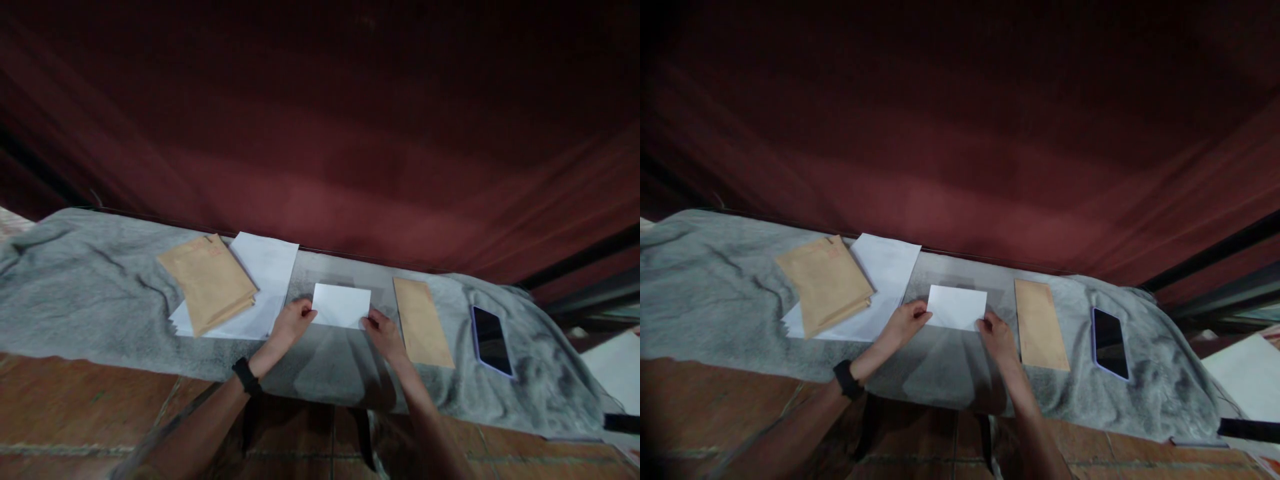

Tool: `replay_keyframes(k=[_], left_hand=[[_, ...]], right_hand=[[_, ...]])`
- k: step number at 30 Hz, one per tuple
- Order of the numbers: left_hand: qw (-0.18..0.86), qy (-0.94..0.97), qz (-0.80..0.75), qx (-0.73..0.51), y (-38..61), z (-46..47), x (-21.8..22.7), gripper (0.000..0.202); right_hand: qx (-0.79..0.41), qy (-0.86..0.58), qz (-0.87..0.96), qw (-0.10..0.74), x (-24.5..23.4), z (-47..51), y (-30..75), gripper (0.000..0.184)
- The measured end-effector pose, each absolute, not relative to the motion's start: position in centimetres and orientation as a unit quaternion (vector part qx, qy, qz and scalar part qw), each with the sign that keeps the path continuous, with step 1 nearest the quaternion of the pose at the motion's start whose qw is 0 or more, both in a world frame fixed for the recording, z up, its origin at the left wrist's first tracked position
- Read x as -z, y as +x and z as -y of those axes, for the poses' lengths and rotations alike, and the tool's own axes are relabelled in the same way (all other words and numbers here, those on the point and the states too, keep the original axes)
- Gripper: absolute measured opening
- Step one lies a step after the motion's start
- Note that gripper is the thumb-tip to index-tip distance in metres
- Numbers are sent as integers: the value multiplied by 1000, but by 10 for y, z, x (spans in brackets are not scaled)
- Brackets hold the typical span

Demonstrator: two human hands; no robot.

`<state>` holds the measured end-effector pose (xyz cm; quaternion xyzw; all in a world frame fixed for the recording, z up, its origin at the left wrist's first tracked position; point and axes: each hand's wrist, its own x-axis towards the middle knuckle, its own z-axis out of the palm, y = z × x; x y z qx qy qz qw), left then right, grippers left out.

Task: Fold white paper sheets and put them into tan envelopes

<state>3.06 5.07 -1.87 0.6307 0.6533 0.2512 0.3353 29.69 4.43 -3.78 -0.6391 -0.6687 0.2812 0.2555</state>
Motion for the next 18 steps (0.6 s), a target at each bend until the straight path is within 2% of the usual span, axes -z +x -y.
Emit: replay_keyframes(k=[4,7,11,18], left_hand=[[315,625,-678,-223,35,-50,12,8],[294,622,-700,-192,39,-51,8,23],[269,615,-724,-160,43,-51,8,46],[234,626,-734,-125,47,-49,9,45]], right_hand=[[-250,-657,670,239,38,-43,292,17],[-228,-672,663,240,36,-40,286,23],[-183,-705,659,189,31,-37,277,38],[-131,-712,679,118,26,-34,270,46]])
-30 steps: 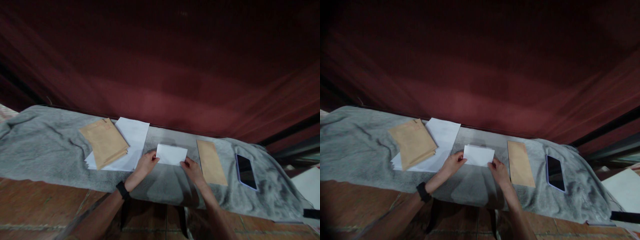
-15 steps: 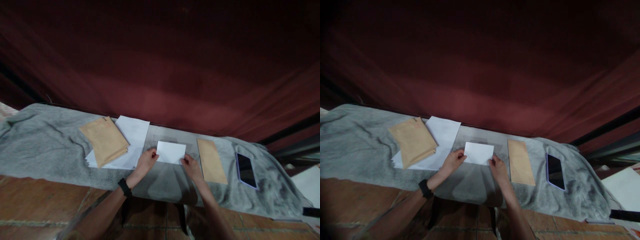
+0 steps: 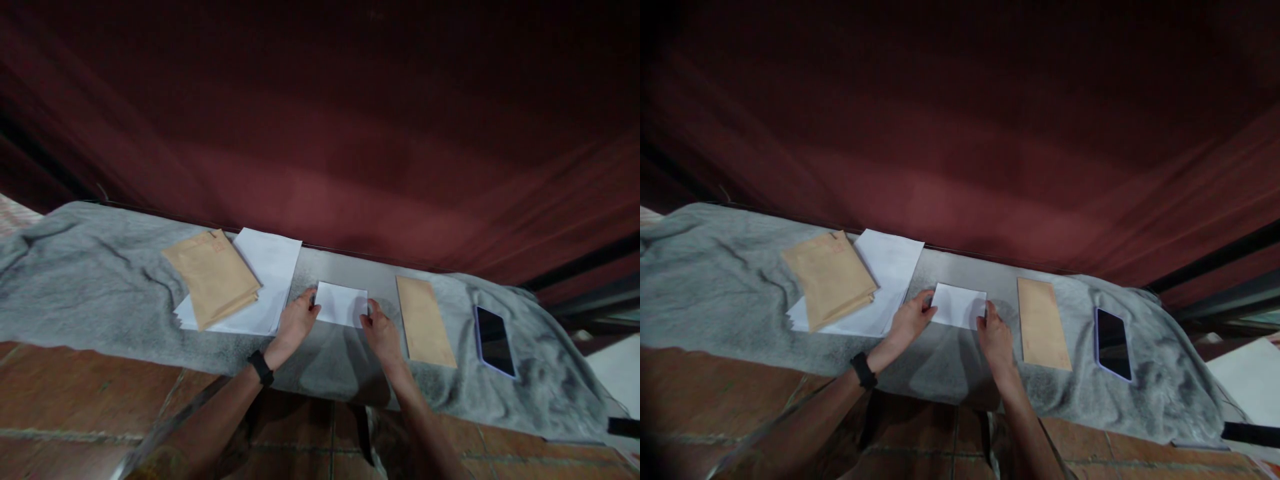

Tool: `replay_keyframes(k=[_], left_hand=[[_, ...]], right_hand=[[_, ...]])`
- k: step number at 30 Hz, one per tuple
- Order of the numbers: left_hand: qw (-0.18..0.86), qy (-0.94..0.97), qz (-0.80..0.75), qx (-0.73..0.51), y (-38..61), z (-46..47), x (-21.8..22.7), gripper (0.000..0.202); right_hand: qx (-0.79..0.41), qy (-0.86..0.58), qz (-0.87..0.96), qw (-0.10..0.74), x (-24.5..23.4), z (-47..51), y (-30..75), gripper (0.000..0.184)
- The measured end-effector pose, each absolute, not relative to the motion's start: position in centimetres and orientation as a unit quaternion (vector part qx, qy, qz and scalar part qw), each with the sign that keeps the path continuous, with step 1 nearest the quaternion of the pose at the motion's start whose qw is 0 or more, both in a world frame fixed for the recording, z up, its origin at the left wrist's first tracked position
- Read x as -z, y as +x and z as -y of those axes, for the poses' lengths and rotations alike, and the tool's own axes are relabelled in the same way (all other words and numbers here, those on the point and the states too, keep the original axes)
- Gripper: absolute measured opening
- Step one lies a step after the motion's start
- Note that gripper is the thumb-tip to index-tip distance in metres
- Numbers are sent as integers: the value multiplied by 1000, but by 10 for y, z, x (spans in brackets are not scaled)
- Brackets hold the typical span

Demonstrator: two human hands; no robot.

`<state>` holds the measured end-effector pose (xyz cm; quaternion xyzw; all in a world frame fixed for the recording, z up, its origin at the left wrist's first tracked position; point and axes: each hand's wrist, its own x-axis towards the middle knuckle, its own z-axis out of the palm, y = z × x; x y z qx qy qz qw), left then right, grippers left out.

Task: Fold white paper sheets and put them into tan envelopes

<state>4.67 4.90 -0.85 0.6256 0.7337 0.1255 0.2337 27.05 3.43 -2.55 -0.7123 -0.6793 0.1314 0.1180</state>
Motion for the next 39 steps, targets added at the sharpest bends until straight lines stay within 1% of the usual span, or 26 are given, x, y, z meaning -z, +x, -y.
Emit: replay_keyframes(k=[4,9,12,14,17,20,23,25,28,31,35,39], left_hand=[[196,646,-730,-106,49,-45,8,38],[169,663,-724,-93,51,-42,8,34],[111,696,-701,-108,52,-39,8,29],[67,739,-658,-130,55,-36,11,27],[43,807,-564,-170,66,-29,21,33],[39,842,-504,-187,80,-17,37,46],[35,858,-482,-174,89,-6,53,57],[31,870,-465,-161,90,-2,61,60],[22,877,-457,-144,89,-1,67,63],[13,866,-480,-137,87,-5,67,63],[11,838,-529,-133,78,-11,61,59],[15,827,-549,-122,67,-15,58,60]], right_hand=[[-120,-708,688,106,23,-33,269,44],[-120,-707,689,102,19,-32,267,41],[-116,-712,686,98,18,-30,266,40],[-108,-718,681,96,17,-29,266,39],[-81,-718,682,112,17,-29,266,36],[-65,-686,705,168,18,-28,260,36],[-114,-612,744,242,26,-24,243,46],[-153,-565,768,260,34,-18,229,52],[-163,-529,800,233,44,-13,217,57],[-151,-545,799,206,50,-13,220,60],[-97,-564,802,174,55,-13,230,59],[-38,-570,800,182,61,-10,234,60]])
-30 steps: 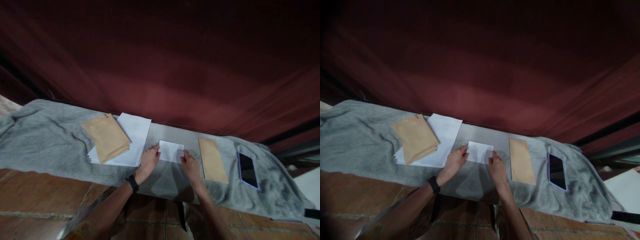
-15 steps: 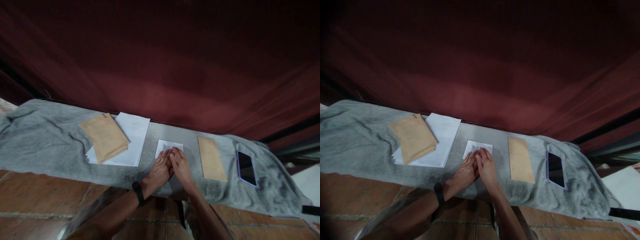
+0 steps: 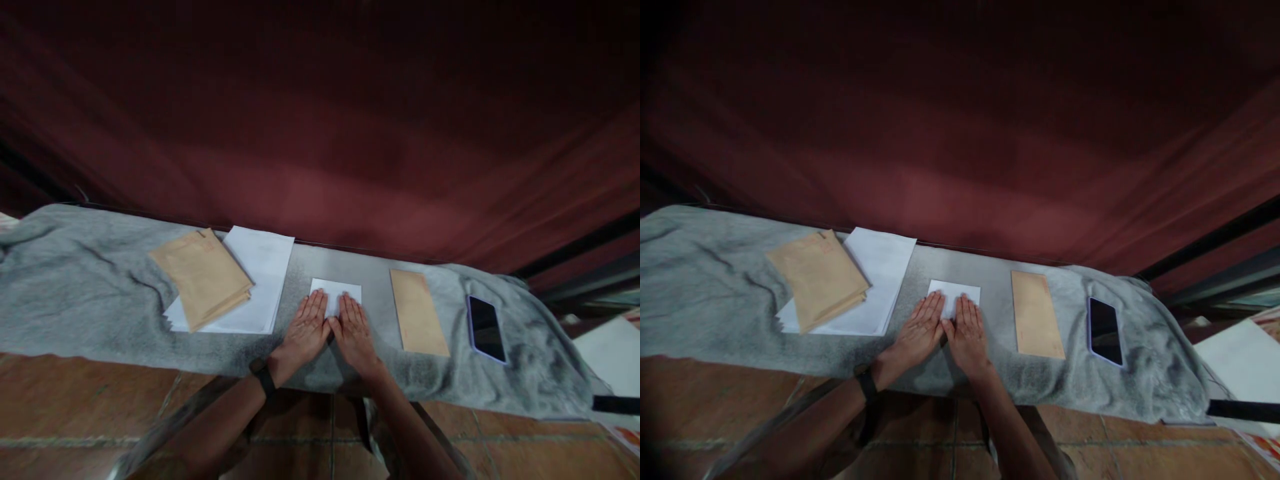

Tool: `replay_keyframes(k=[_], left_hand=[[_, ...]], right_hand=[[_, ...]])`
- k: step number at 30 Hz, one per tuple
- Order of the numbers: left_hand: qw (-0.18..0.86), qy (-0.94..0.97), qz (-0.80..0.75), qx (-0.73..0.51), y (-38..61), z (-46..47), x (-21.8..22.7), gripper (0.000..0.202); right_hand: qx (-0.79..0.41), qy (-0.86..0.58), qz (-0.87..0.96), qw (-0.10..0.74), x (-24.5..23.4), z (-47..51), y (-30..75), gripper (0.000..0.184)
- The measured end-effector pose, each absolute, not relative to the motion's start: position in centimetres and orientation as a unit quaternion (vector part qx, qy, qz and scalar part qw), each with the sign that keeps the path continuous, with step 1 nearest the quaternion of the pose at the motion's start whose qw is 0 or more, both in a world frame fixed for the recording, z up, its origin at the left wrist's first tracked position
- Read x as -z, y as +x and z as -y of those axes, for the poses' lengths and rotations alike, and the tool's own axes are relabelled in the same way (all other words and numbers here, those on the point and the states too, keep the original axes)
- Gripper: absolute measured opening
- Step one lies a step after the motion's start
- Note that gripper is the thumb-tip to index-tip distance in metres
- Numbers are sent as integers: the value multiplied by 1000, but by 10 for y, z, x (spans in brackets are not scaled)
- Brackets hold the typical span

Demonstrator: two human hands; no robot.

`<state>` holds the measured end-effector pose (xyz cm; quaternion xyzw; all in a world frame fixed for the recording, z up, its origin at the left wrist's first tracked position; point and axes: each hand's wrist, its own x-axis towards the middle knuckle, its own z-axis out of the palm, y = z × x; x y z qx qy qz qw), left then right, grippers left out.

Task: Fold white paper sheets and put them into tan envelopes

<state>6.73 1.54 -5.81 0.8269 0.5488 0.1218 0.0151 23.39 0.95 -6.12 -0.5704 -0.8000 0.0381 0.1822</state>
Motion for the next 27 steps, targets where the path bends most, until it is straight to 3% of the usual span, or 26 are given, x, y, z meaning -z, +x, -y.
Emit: replay_keyframes(k=[13,20,27], left_hand=[[19,787,-605,-122,57,-27,49,62],[17,777,-619,-116,61,-33,38,59],[19,834,-528,-159,91,-37,53,62]], right_hand=[[28,-617,761,198,68,-5,246,66],[-4,-647,744,164,51,-9,246,59],[-86,-602,762,223,34,-30,225,61]])
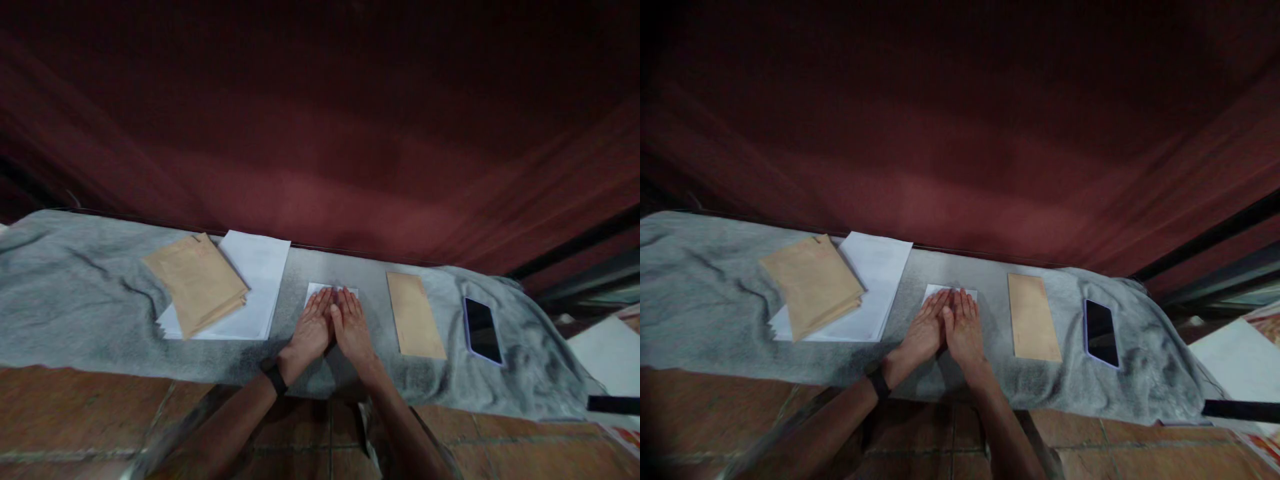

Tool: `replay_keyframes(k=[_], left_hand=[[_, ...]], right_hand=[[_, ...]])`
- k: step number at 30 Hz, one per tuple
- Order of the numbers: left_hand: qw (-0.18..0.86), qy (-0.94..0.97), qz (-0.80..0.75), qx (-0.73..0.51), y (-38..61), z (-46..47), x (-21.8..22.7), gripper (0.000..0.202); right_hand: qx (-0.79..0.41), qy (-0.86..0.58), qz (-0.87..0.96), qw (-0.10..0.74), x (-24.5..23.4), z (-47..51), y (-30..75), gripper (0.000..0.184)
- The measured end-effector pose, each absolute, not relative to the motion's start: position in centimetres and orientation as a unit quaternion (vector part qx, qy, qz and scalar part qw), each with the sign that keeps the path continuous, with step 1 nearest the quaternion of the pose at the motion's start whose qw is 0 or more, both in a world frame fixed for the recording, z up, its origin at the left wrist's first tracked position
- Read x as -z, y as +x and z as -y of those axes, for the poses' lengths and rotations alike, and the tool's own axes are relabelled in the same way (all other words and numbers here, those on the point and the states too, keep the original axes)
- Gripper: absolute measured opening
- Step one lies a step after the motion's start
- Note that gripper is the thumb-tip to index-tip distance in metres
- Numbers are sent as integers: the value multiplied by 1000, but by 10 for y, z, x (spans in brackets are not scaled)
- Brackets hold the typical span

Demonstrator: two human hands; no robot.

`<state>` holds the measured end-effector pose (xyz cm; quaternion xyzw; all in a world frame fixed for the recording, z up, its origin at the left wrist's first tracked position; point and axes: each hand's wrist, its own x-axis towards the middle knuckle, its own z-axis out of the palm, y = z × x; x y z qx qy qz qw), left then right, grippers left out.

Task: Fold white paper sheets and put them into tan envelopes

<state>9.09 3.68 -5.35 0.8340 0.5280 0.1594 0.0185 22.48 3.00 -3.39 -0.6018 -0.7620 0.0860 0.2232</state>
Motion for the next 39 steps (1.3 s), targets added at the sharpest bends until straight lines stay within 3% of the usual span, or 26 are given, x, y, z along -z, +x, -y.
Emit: replay_keyframes(k=[9,21,39], left_hand=[[59,835,-532,-126,102,-51,56,60],[11,792,-599,-119,80,-56,51,59],[-4,759,-644,-96,67,-53,47,66]], right_hand=[[-157,-596,746,251,42,-54,210,63],[-9,-630,754,185,61,-49,228,62],[91,-637,737,208,76,-44,260,63]])
